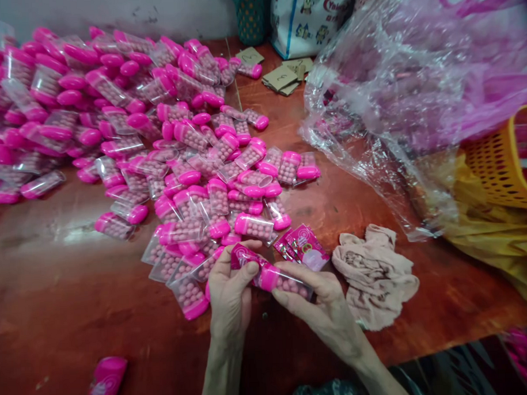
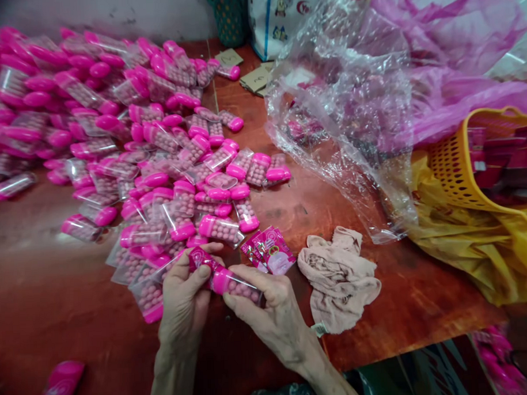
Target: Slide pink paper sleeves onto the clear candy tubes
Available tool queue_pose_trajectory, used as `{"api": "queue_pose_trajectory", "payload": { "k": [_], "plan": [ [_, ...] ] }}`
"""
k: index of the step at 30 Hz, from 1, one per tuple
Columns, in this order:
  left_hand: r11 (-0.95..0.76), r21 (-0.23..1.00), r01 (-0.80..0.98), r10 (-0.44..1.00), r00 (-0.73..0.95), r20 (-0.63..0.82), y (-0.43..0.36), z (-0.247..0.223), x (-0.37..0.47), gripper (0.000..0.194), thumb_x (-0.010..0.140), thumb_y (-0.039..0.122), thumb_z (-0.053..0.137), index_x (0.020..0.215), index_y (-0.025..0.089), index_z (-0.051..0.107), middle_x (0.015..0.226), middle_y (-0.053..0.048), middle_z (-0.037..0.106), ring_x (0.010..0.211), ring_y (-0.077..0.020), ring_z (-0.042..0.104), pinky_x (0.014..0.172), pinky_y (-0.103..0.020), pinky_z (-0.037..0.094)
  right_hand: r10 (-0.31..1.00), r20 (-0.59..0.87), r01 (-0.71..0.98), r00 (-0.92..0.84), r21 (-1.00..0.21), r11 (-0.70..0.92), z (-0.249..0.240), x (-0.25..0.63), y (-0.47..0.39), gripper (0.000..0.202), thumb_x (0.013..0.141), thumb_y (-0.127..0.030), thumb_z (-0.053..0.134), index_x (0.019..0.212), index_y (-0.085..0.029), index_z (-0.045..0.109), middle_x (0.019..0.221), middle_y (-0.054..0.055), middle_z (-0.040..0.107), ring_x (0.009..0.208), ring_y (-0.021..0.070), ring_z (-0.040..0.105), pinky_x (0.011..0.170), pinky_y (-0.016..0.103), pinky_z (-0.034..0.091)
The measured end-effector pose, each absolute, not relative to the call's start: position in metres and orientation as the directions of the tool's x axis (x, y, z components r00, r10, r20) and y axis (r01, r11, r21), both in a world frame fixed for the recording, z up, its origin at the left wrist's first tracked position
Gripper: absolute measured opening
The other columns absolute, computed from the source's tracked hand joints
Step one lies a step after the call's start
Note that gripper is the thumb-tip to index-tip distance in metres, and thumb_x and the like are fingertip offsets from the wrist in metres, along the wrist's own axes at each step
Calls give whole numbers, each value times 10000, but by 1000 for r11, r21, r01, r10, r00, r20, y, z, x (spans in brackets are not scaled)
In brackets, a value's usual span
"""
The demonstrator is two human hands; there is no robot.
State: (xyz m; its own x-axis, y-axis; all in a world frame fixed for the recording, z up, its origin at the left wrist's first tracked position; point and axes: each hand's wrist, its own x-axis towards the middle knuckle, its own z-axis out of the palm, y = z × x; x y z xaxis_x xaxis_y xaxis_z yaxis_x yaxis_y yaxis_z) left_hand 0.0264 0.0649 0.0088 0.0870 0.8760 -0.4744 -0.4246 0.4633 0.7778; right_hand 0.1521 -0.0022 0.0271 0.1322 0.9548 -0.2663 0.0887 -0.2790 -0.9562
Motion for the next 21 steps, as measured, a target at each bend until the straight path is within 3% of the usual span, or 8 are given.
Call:
{"api": "queue_pose_trajectory", "payload": {
  "k": [4,7,15,21],
  "plan": [
    [438,742,-508,880,74,-469,63,14,31,395,573,218,769,941,177,634,934,-79,694,655,-165,635,602,-272,526,958,-245,24,146,-968,-251,28,146,-3,271,782,-242,634,1050,-207,647,677,-32,544,566,88,459,517,182,399],
    [478,708,-519,862,125,-491,58,20,35,439,562,282,781,962,174,639,903,-86,702,734,-208,657,680,-313,535,956,-217,19,196,-974,-225,30,144,-4,269,782,-257,635,1047,-216,648,656,-34,536,543,87,449,506,180,408],
    [547,666,-507,831,237,-503,44,32,46,249,630,236,744,860,152,700,819,-72,710,816,-229,653,770,-339,513,949,-121,25,291,-991,-134,30,144,-9,289,796,-236,618,1084,-260,625,805,-29,649,657,109,578,612,173,479],
    [443,753,-487,896,220,-385,44,33,48,148,625,232,749,756,173,715,809,-59,710,801,-217,649,761,-325,510,933,-123,14,338,-991,-136,28,131,-18,224,791,-265,612,996,-177,634,663,-32,582,532,89,503,516,164,445]
  ]
}}
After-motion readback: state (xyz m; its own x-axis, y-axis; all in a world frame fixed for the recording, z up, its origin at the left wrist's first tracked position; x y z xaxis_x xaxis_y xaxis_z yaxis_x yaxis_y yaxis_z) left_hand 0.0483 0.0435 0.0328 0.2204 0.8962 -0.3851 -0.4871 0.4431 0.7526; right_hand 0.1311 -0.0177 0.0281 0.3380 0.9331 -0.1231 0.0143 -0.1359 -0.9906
